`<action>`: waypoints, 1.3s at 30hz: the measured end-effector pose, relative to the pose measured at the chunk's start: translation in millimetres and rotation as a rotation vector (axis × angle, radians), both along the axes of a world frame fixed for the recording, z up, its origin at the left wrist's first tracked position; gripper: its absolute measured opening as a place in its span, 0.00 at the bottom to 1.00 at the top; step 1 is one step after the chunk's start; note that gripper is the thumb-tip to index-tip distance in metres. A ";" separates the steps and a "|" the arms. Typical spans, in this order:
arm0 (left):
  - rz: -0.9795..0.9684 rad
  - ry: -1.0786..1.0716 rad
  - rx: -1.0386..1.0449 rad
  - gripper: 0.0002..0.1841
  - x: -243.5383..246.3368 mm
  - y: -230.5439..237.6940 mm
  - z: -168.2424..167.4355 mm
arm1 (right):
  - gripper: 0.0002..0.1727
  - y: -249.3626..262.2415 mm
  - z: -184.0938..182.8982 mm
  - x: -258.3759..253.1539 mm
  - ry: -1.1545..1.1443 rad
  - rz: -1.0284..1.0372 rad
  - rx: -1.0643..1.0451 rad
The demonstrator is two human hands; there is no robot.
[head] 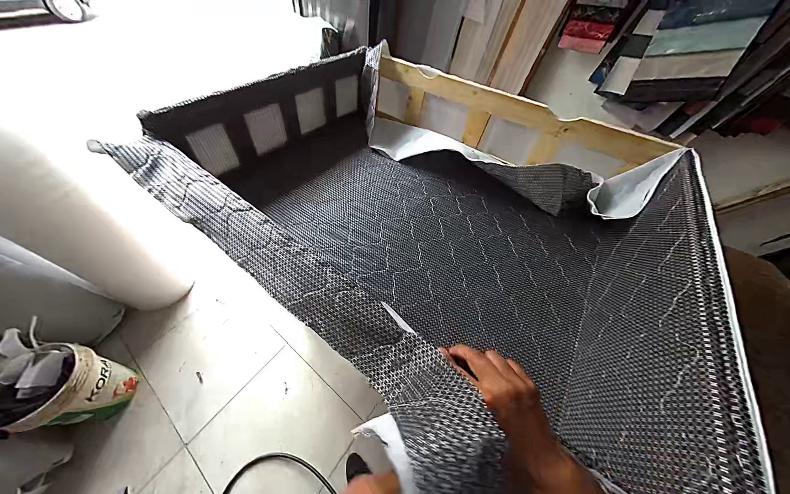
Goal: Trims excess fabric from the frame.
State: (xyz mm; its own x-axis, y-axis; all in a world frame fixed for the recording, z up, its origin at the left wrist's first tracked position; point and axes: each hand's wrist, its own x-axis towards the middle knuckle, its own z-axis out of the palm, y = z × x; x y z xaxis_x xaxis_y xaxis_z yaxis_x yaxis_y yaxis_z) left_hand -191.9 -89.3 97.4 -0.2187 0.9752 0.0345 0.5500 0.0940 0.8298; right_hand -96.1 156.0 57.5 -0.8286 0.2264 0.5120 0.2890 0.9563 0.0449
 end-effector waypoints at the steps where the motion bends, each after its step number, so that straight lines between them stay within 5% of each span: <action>1: 0.123 -0.065 0.031 0.28 -14.6 -11.1 -16.3 | 0.19 -1.7 -0.1 -1.2 -0.012 -0.015 0.001; 5: 0.603 -0.283 0.261 0.36 -76.6 -41.7 -96.7 | 0.31 -1.3 -7.1 -34.3 -0.028 -0.032 -0.040; 7: 0.697 -0.461 0.422 0.28 -101.9 -51.6 -113.9 | 0.24 2.9 -9.8 -32.2 -0.006 0.008 -0.053; 11: 0.717 -0.790 0.678 0.11 -136.2 -67.6 -111.2 | 0.21 2.3 -4.5 -17.3 -0.013 -0.030 -0.015; 17: 0.452 -1.094 1.079 0.24 -189.6 -55.6 -108.0 | 0.29 0.8 -6.2 -80.6 -0.019 -0.014 -0.010; 19: 0.359 -0.878 0.948 0.22 -223.1 -66.2 -126.7 | 0.23 0.0 -10.8 -75.0 -0.015 0.024 -0.050; 22: 0.713 -0.970 0.564 0.27 -244.1 -29.2 -99.0 | 0.18 -8.2 -6.7 -64.0 -0.105 -0.001 -0.143; 25: 0.568 -0.999 0.264 0.38 -272.6 4.1 -102.6 | 0.22 -16.7 4.9 -86.8 -0.189 -0.057 -0.187; 28: 0.420 -1.282 0.240 0.21 -278.5 16.8 -103.5 | 0.22 -12.3 1.3 -104.8 -0.181 -0.039 -0.208; 30: 0.330 -1.389 0.234 0.27 -282.9 15.4 -98.0 | 0.18 -8.1 -2.2 -99.3 -0.143 0.019 -0.251; 32: 0.336 -1.208 0.175 0.31 -284.7 12.9 -84.1 | 0.19 -7.1 -16.3 -88.5 -0.126 0.026 -0.251; 35: 0.606 -0.879 0.006 0.20 -282.8 28.6 -54.6 | 0.26 -9.8 -12.8 -108.6 -0.235 -0.032 -0.302; 39: 0.573 -0.926 0.027 0.04 -294.3 27.1 -38.9 | 0.23 -15.3 12.3 -166.5 -0.206 -0.026 -0.312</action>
